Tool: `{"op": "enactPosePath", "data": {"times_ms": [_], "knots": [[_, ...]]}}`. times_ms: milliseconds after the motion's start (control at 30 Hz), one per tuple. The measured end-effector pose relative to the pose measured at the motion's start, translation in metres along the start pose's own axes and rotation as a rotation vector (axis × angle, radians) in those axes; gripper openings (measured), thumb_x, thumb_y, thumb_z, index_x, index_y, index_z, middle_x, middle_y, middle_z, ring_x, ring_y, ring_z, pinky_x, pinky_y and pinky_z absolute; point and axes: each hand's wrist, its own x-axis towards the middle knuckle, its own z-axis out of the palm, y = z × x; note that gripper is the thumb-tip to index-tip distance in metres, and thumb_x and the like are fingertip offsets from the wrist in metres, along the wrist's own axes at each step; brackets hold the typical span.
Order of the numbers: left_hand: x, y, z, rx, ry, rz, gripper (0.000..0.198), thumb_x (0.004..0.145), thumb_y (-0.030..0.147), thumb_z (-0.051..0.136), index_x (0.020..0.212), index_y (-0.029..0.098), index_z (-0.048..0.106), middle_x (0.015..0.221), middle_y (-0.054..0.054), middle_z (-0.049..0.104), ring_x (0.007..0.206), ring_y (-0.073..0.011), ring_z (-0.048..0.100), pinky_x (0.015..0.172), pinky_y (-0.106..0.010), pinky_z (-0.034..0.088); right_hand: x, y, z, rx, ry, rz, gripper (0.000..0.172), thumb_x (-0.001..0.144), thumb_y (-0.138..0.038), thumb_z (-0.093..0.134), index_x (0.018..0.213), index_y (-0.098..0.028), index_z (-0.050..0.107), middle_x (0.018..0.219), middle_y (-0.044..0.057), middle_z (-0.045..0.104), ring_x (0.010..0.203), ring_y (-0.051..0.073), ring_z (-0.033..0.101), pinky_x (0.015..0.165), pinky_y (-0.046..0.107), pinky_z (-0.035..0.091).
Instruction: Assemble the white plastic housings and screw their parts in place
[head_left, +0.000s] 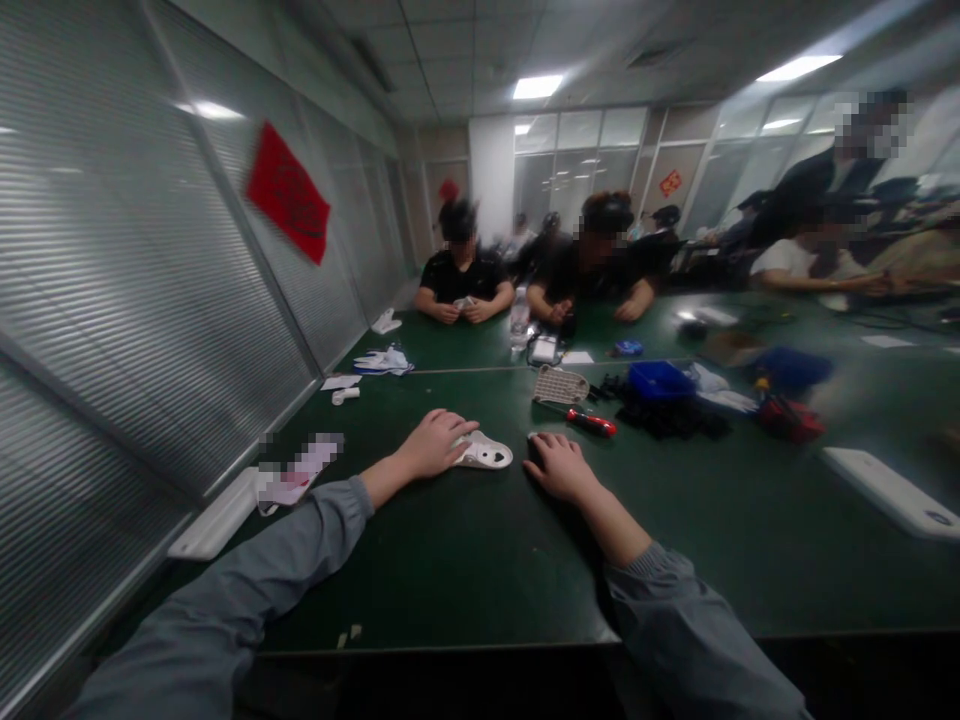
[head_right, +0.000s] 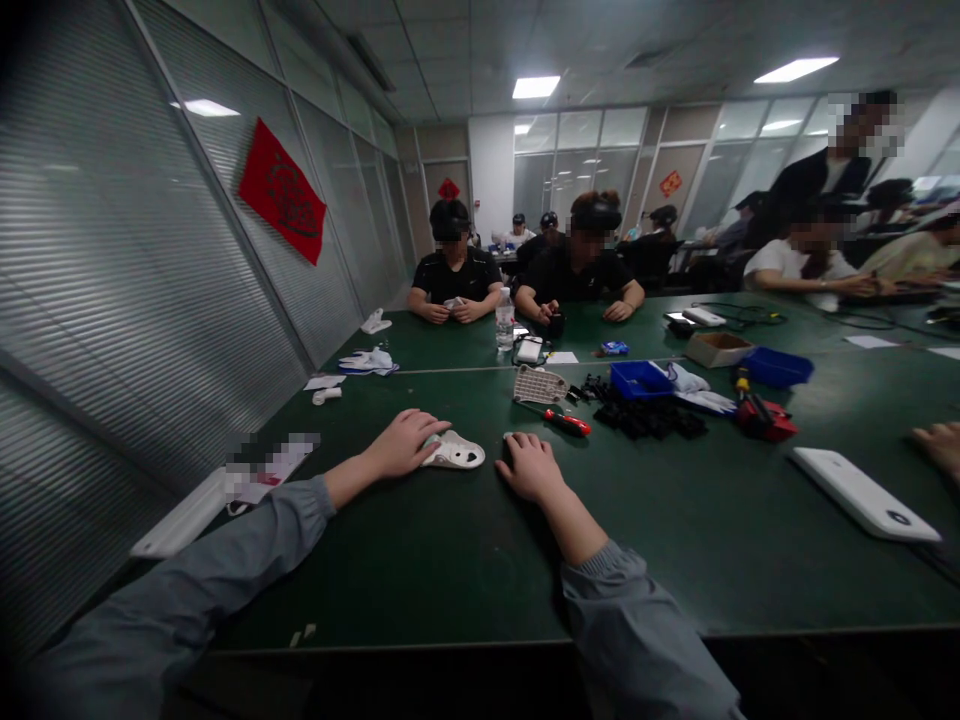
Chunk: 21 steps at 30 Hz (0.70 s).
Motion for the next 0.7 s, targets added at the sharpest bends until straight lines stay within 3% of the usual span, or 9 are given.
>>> {"op": "enactPosePath", "data": {"times_ms": [67,133,233,333,500,700], "knots": [[-0.005,-0.041,0.0,0.083,-0.002,-0.186,0.048,0.095,0.032,0.047,0.143,0.025,0.047,0.128,-0.011,0.06,0.124,-0.0258,0.052,0.114,-0.048,0.026,0.0,0.0,0.0,0.002,-0.005,-0.005,0.059,0.095,-0.051,0.047,0.143,-0.018,0.047,0.147,0.016,0.048,0.132,0.034,0.041,0.105,0.048,0.034],[-0.013,-0.086,-0.001,0.17,-0.092,-0.492,0.053,0.091,0.031,0.05,0.145,0.029,0.045,0.138,-0.01,0.055,0.132,-0.0256,0.046,0.117,-0.045,0.023,0.0,0.0,-0.001,0.008,-0.01,-0.002,0.059,0.095,-0.052,0.046,0.144,-0.019,0.046,0.148,0.016,0.047,0.133,0.033,0.04,0.106,0.048,0.033],[-0.03,-0.147,-0.005,0.218,-0.132,-0.752,0.057,0.086,0.032,0.052,0.141,0.018,0.048,0.139,-0.02,0.054,0.134,-0.0375,0.042,0.109,-0.056,0.03,-0.001,0.0,-0.003,0.021,-0.012,0.004,0.059,0.095,-0.052,0.046,0.146,-0.021,0.045,0.149,0.015,0.046,0.134,0.033,0.04,0.106,0.047,0.033],[-0.047,-0.19,-0.004,0.247,-0.156,-0.96,0.055,0.082,0.03,0.054,0.134,0.011,0.052,0.135,-0.026,0.056,0.134,-0.0446,0.04,0.101,-0.06,0.035,-0.001,0.001,-0.004,0.028,-0.015,0.017,0.058,0.095,-0.052,0.047,0.145,-0.023,0.045,0.149,0.013,0.046,0.133,0.033,0.04,0.104,0.048,0.034],[-0.06,-0.23,0.012,0.248,-0.172,-1.096,0.055,0.08,0.024,0.052,0.134,0.013,0.051,0.135,-0.024,0.056,0.132,-0.0432,0.041,0.097,-0.058,0.041,0.002,0.004,-0.002,0.035,-0.011,0.02,0.059,0.094,-0.053,0.048,0.145,-0.024,0.046,0.148,0.012,0.047,0.131,0.033,0.041,0.103,0.047,0.035],[-0.062,-0.249,0.025,0.267,-0.156,-1.1,0.046,0.083,0.022,0.049,0.125,0.006,0.058,0.135,-0.029,0.052,0.128,-0.0437,0.043,0.098,-0.055,0.04,0.003,0.003,-0.002,0.039,-0.025,0.027,0.061,0.094,-0.054,0.047,0.147,-0.025,0.043,0.15,0.011,0.046,0.131,0.032,0.041,0.103,0.047,0.035]]}}
